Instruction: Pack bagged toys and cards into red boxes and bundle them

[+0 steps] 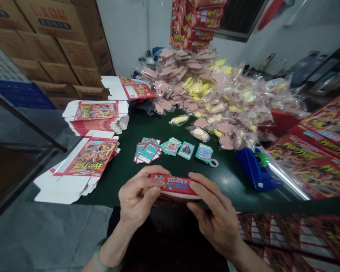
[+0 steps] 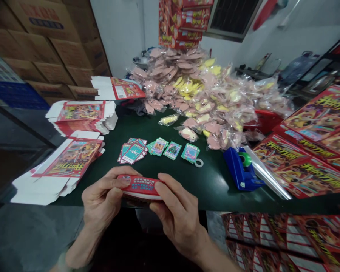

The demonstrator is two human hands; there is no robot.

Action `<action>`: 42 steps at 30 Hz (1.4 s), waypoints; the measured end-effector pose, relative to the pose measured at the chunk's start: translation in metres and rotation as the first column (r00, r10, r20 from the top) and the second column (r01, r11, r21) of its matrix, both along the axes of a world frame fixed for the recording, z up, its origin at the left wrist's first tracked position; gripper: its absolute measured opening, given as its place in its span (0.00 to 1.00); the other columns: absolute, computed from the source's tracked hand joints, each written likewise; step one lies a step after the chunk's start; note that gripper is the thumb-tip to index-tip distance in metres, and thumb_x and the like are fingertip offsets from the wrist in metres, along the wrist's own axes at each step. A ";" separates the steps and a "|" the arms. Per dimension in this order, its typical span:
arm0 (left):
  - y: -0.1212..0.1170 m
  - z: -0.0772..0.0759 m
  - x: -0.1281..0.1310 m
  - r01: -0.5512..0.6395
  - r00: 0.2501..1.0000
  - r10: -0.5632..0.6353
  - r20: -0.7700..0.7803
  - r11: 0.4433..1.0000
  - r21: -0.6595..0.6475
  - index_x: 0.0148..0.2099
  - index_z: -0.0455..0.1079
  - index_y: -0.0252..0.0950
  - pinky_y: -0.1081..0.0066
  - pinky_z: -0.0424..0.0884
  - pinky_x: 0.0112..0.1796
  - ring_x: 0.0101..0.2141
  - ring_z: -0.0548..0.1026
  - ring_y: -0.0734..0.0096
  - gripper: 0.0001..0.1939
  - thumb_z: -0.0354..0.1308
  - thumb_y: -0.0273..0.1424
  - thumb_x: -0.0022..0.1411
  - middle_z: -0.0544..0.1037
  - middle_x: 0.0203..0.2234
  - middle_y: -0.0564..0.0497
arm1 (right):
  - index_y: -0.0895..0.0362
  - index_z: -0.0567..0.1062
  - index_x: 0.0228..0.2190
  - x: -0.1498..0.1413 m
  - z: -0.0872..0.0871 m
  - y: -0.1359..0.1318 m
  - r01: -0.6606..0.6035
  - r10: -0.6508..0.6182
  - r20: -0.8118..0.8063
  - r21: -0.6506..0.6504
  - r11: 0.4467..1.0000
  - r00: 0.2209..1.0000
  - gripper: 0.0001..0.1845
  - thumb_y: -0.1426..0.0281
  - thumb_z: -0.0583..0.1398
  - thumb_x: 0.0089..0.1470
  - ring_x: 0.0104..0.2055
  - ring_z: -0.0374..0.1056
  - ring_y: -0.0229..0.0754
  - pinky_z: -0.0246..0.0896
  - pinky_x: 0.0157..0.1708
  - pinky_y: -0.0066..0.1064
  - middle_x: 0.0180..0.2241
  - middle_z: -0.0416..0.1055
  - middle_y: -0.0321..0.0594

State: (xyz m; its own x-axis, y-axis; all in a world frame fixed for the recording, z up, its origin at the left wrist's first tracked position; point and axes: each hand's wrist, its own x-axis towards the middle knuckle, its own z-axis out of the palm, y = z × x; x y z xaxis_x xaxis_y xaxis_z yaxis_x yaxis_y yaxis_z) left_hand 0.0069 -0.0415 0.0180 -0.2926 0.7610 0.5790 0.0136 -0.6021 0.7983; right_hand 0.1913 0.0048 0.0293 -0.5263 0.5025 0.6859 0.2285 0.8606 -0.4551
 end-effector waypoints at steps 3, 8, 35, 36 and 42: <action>0.000 0.001 0.001 0.032 0.998 -0.034 -0.052 0.999 -0.036 0.41 0.72 0.39 0.64 0.74 0.34 0.40 0.74 0.60 0.12 0.63 0.30 0.53 0.72 0.42 0.44 | 0.52 0.58 0.57 -0.007 -0.017 -0.003 0.023 -0.024 -0.081 -0.010 1.000 0.996 0.31 0.81 0.55 0.54 0.55 0.61 0.49 0.65 0.50 0.45 0.57 0.58 0.49; -0.001 0.002 0.001 -0.079 0.963 0.067 -0.262 0.996 -0.035 0.42 0.72 0.41 0.67 0.72 0.37 0.39 0.73 0.66 0.15 0.64 0.23 0.51 0.72 0.41 0.48 | 0.50 0.60 0.55 -0.018 -0.033 0.000 0.013 -0.009 -0.243 0.018 1.000 0.970 0.28 0.81 0.53 0.55 0.52 0.64 0.48 0.67 0.46 0.45 0.56 0.59 0.47; 0.025 -0.012 0.017 -0.377 0.848 0.400 -0.347 0.916 0.136 0.40 0.70 0.40 0.69 0.67 0.30 0.30 0.70 0.71 0.14 0.64 0.24 0.49 0.71 0.34 0.52 | 0.59 0.74 0.15 0.214 0.006 0.140 0.695 -0.560 0.461 -0.638 0.330 0.689 0.09 0.68 0.64 0.41 0.18 0.58 0.32 0.53 0.19 0.24 0.13 0.63 0.31; 0.025 -0.012 0.017 -0.378 0.848 0.401 -0.347 0.916 0.135 0.40 0.70 0.40 0.69 0.67 0.30 0.30 0.70 0.71 0.14 0.63 0.24 0.50 0.71 0.34 0.52 | 0.59 0.75 0.17 0.212 0.006 0.141 0.687 -0.551 0.473 -0.668 0.286 0.688 0.09 0.68 0.64 0.43 0.17 0.57 0.31 0.52 0.18 0.23 0.13 0.62 0.30; 0.027 -0.010 0.017 -0.378 0.827 0.410 -0.384 0.912 0.161 0.39 0.69 0.39 0.70 0.68 0.29 0.31 0.70 0.72 0.12 0.63 0.25 0.50 0.71 0.34 0.52 | 0.62 0.71 0.35 0.204 -0.002 0.141 0.598 -0.647 0.439 -0.801 0.033 0.624 0.09 0.67 0.57 0.57 0.26 0.65 0.32 0.65 0.25 0.26 0.30 0.69 0.35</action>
